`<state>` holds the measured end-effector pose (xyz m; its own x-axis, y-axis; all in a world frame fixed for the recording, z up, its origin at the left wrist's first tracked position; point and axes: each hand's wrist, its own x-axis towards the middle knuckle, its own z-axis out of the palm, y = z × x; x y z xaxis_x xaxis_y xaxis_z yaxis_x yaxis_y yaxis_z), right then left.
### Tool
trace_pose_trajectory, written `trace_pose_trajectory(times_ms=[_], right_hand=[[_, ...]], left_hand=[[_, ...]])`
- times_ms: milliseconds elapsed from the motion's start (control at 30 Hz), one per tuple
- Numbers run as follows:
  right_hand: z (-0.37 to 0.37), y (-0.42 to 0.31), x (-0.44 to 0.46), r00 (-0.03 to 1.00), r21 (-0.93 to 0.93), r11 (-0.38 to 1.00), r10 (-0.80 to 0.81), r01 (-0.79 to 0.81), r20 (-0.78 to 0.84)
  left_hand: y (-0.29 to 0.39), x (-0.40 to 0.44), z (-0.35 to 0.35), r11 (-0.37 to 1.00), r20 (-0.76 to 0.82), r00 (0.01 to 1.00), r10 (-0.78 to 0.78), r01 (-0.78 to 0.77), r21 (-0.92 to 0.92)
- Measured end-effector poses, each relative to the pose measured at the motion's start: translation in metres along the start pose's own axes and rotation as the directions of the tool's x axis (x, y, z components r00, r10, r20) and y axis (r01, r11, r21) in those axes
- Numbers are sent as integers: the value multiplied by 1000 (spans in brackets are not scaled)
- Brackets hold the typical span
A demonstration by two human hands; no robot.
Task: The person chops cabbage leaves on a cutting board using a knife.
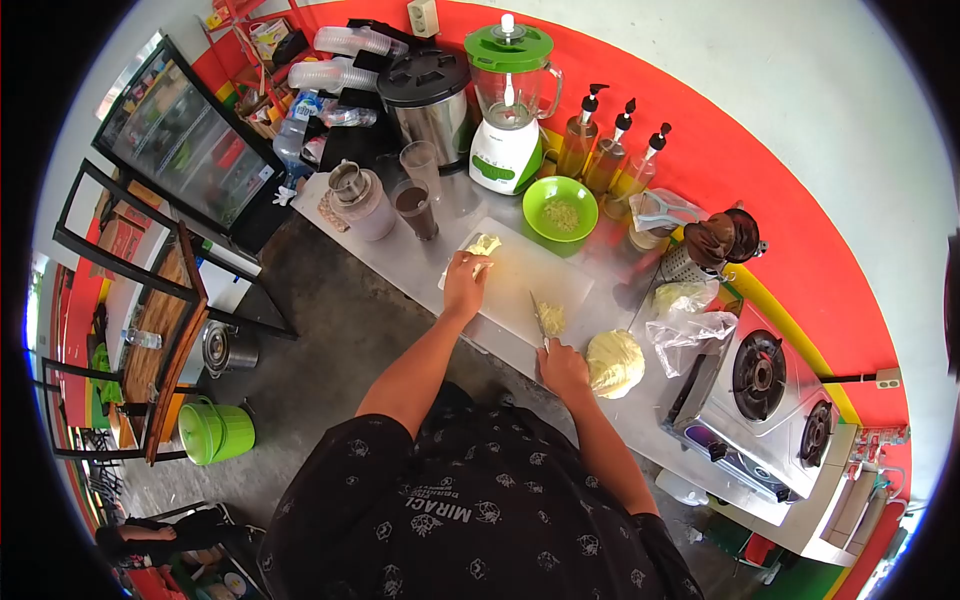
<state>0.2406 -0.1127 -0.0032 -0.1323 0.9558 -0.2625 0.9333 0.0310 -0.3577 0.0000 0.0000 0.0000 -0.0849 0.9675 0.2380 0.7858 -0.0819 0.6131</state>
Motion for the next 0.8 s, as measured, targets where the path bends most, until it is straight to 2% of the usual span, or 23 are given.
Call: trace_pose_trajectory(times_ms=[67, 100, 167, 200, 267, 300, 367, 400, 467, 500, 567, 600, 667, 700, 767, 800], right_hand=[[-4, 0, 0, 1000, 57, 998, 14, -14, 0], [-2, -5, -4, 1000, 70, 997, 16, -16, 5], [-2, -3, -4, 1000, 108, 994, 28, -28, -1], [0, -3, -2, 1000, 111, 993, 27, -27, -1], [4, -3, -1, 1000, 127, 992, -6, 8, -16], [5, -2, 0, 1000, 132, 991, -4, 6, -16], [8, -1, 3, 999, 159, 986, -43, 44, -11], [8, -4, 4, 999, 170, 985, -39, 40, -13], [9, -7, 4, 997, 171, 984, -52, 60, -51], [7, -10, 4, 998, 178, 983, -43, 51, -51], [3, -13, 3, 1000, 159, 987, -21, 21, -2], [3, -13, 2, 1000, 160, 987, -10, 9, 5], [4, -12, 0, 1000, 178, 984, -17, 19, -17], [4, -12, -1, 1000, 175, 984, -9, 10, -7], [5, -11, -3, 999, 206, 978, -29, 32, -20], [8, -10, -4, 999, 199, 979, -30, 32, -13]], left_hand=[[2, 8, 2, 961, -68, 993, -92, 71, -269], [0, 9, -3, 964, -61, 994, -90, 72, -257], [0, 20, -1, 898, -126, 977, -170, 101, -429], [1, 25, -5, 899, -126, 978, -169, 100, -426], [2, 32, -14, 714, -16, 942, -335, 243, -656], [3, 34, -18, 718, -14, 943, -333, 244, -652], [6, 38, -27, 441, 186, 850, -493, 428, -789], [5, 37, -30, 449, 187, 852, -489, 430, -783], [5, 34, -34, 238, 328, 836, -441, 461, -855], [8, 32, -37, 243, 335, 835, -436, 468, -850], [15, 27, -40, 412, 212, 893, -396, 379, -828], [18, 23, -41, 409, 224, 890, -397, 390, -825], [23, 15, -45, 550, 85, 974, -208, 188, -814], [26, 10, -46, 545, 95, 972, -213, 199, -814], [33, 0, -47, 845, 7, 996, -85, 75, -529], [34, -7, -47, 921, 26, 999, -21, 29, -389]])
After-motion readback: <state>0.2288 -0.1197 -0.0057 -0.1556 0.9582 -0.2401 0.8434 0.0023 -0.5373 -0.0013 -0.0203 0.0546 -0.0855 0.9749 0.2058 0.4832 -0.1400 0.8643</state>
